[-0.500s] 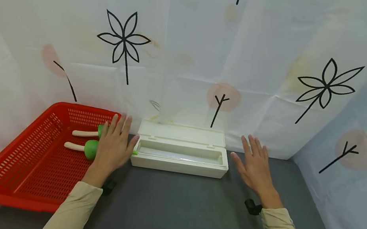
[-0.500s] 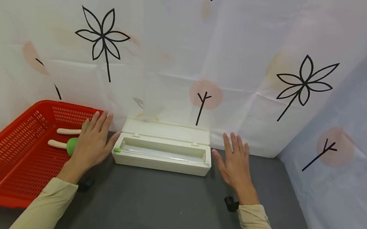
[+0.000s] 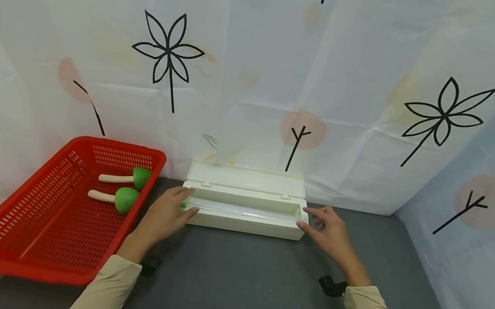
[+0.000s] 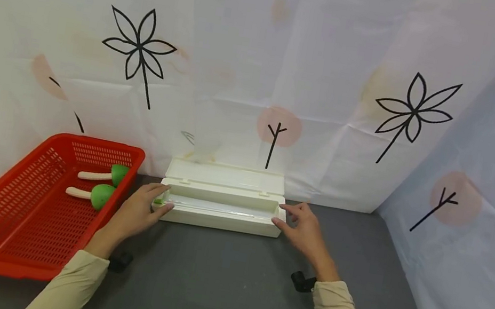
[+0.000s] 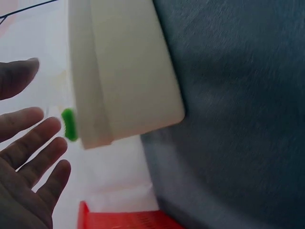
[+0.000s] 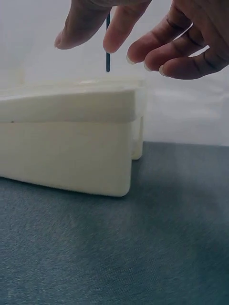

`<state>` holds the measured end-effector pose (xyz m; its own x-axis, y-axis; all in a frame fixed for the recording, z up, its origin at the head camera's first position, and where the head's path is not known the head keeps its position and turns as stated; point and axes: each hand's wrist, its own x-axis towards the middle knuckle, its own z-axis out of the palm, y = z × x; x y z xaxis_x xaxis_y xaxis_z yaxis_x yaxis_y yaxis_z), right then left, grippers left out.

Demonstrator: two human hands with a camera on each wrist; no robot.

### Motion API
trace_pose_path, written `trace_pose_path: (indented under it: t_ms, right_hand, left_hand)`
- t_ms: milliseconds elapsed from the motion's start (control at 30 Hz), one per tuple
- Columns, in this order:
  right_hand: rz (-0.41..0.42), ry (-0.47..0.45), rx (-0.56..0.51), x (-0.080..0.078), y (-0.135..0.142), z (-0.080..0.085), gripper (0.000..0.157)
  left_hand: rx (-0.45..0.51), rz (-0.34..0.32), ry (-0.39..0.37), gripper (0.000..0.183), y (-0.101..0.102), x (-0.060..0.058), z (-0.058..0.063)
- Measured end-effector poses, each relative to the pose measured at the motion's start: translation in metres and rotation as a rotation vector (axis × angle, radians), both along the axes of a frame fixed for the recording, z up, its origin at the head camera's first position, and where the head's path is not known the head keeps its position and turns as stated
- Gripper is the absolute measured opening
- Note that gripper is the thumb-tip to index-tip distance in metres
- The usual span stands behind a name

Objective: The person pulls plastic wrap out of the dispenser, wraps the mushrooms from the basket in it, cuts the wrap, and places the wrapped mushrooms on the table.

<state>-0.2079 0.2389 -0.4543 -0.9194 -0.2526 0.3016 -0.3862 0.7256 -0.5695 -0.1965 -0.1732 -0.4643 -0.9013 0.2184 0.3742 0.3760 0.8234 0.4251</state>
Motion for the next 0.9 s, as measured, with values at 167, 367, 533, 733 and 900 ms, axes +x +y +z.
trace_pose_path:
  t_ms: [167,367,533,733,900]
  right_hand:
    - [-0.002,-0.059,-0.043,-0.003,-0.007,-0.011,0.04]
    - [-0.022,-0.109,-0.059,-0.007,-0.011,-0.018,0.04]
    - [-0.005,-0.143,-0.066,-0.011,-0.01,-0.02,0.036]
    - [0.094,-0.187,-0.132,-0.017,-0.006,-0.02,0.026]
    - [0.066,-0.313,-0.187,-0.02,-0.007,-0.02,0.026]
  left_hand:
    - [0.031,-0.019,-0.026,0.048,0.0,-0.002,-0.01]
    - [0.054,-0.047,0.001,0.042,-0.001,-0.007,-0.018]
    - [0.119,-0.057,-0.016,0.036,-0.004,-0.012,-0.024]
    - [0.223,-0.059,-0.082,0.026,-0.005,-0.015,-0.028]
    - [0.293,-0.074,-0.105,0.02,-0.005,-0.017,-0.026]
